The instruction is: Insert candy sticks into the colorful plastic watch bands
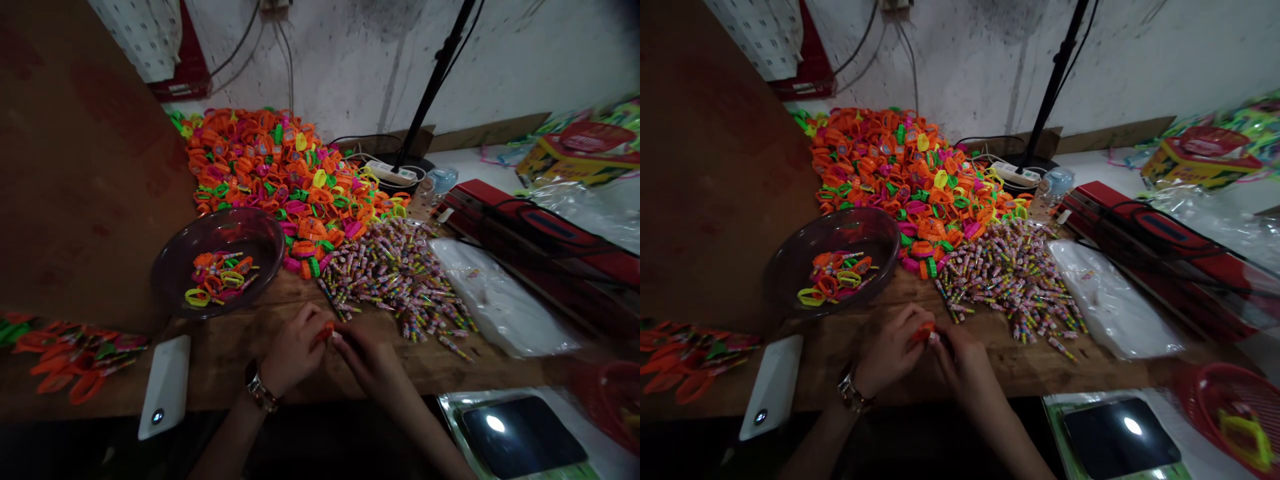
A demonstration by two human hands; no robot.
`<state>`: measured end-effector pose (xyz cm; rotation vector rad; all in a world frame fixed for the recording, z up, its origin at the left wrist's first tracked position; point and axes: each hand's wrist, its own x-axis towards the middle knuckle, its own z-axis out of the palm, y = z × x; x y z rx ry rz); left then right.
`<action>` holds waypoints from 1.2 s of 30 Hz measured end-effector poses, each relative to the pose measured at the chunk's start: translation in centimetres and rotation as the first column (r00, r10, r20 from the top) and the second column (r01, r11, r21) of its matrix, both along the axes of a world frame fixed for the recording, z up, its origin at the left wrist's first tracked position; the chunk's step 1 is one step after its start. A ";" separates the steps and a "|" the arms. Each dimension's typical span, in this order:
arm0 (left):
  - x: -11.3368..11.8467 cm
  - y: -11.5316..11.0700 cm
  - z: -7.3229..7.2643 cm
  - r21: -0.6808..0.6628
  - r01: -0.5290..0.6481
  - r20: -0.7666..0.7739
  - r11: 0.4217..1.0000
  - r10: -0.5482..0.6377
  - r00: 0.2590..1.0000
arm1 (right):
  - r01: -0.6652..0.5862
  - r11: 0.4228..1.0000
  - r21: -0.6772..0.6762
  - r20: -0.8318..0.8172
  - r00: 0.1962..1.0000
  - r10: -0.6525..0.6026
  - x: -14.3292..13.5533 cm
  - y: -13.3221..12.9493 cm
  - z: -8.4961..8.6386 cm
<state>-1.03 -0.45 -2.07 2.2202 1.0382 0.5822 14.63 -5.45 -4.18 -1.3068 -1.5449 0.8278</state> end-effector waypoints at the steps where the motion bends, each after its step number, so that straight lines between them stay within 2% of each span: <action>1: -0.2 -0.1 -0.2 0.017 0.019 -0.033 1.000 -0.018 0.999 | 0.005 1.000 0.009 0.024 1.000 -0.005 -0.5 -0.4 -0.3; 5: -0.8 -0.7 -1.2 0.058 0.064 -0.116 0.996 -0.057 0.992 | 0.086 0.996 0.015 0.043 0.995 -0.086 -2.8 -1.5 -1.4; 8: -1.6 -0.6 -0.9 0.072 0.066 -0.192 0.995 -0.051 0.980 | 0.073 0.997 0.030 0.037 0.997 -0.074 -3.5 -0.8 -2.3; 10: -2.9 0.3 0.4 0.138 -0.011 -0.270 0.990 0.048 0.962 | -0.014 0.998 0.065 0.074 0.997 0.009 -3.0 0.4 -3.3; 11: -3.8 1.0 1.2 0.212 -0.112 -0.302 0.971 0.174 0.937 | -0.037 0.996 0.086 0.131 0.991 0.025 -2.4 1.1 -3.9; 12: -4.8 1.8 2.1 0.306 -0.239 -0.324 0.921 0.337 0.884 | -0.026 0.994 0.103 0.220 0.975 0.002 -1.7 1.9 -4.6; 14: -6.4 3.4 3.7 0.507 -0.450 -0.323 0.735 0.646 0.692 | 0.094 0.988 0.125 0.452 0.881 -0.141 -0.1 3.1 -6.3; 15: -6.8 4.1 4.1 0.587 -0.493 -0.311 0.642 0.741 0.595 | 0.155 0.979 0.132 0.556 0.806 -0.203 0.7 3.6 -7.1; 16: -6.7 4.8 4.1 0.644 -0.493 -0.305 0.585 0.787 0.536 | 0.194 0.971 0.138 0.635 0.735 -0.237 1.3 4.1 -7.9; 17: -6.2 5.3 3.8 0.671 -0.467 -0.310 0.576 0.790 0.529 | 0.205 0.969 0.141 0.686 0.685 -0.244 1.8 4.4 -8.5; 18: -5.3 5.8 3.0 0.663 -0.436 -0.322 0.608 0.758 0.568 | 0.193 0.971 0.144 0.711 0.661 -0.237 2.1 4.6 -9.0; 19: -4.0 6.2 1.9 0.617 -0.418 -0.329 0.666 0.702 0.632 | 0.176 0.972 0.153 0.716 0.658 -0.232 2.3 4.8 -9.3; 21: -0.9 7.2 -1.1 0.420 -0.399 -0.324 0.815 0.545 0.773 | 0.170 0.968 0.185 0.673 0.696 -0.251 2.4 5.0 -9.6; 22: 0.6 7.7 -2.7 0.300 -0.470 -0.274 0.830 0.547 0.791 | 0.176 0.963 0.203 0.630 0.729 -0.266 2.3 5.0 -9.5; 24: 2.9 9.0 -5.6 0.222 -0.556 -0.231 0.801 0.598 0.768 | 0.207 0.952 0.224 0.510 0.808 -0.295 2.3 4.8 -9.1; 26: 3.9 10.1 -7.4 0.190 -0.609 -0.180 0.770 0.637 0.749 | 0.241 0.948 0.206 0.370 0.878 -0.304 2.4 4.5 -8.4; 28: 3.7 10.7 -8.1 0.155 -0.629 -0.107 0.762 0.646 0.756 | 0.277 0.948 0.157 0.225 0.925 -0.307 2.6 4.1 -7.5; 30: 2.9 10.5 -8.1 0.110 -0.625 -0.031 0.773 0.631 0.775 | 0.271 0.959 0.078 0.082 0.957 -0.278 2.8 3.7 -6.3; 33: 1.8 8.8 -7.7 0.008 -0.543 0.040 0.839 0.543 0.839 | 0.136 0.989 -0.058 -0.160 0.977 -0.144 2.9 3.4 -4.5; 36: 1.4 6.3 -6.9 -0.139 -0.398 0.084 0.907 0.411 0.908 | 0.003 0.992 -0.128 -0.393 0.918 -0.053 2.3 3.5 -3.4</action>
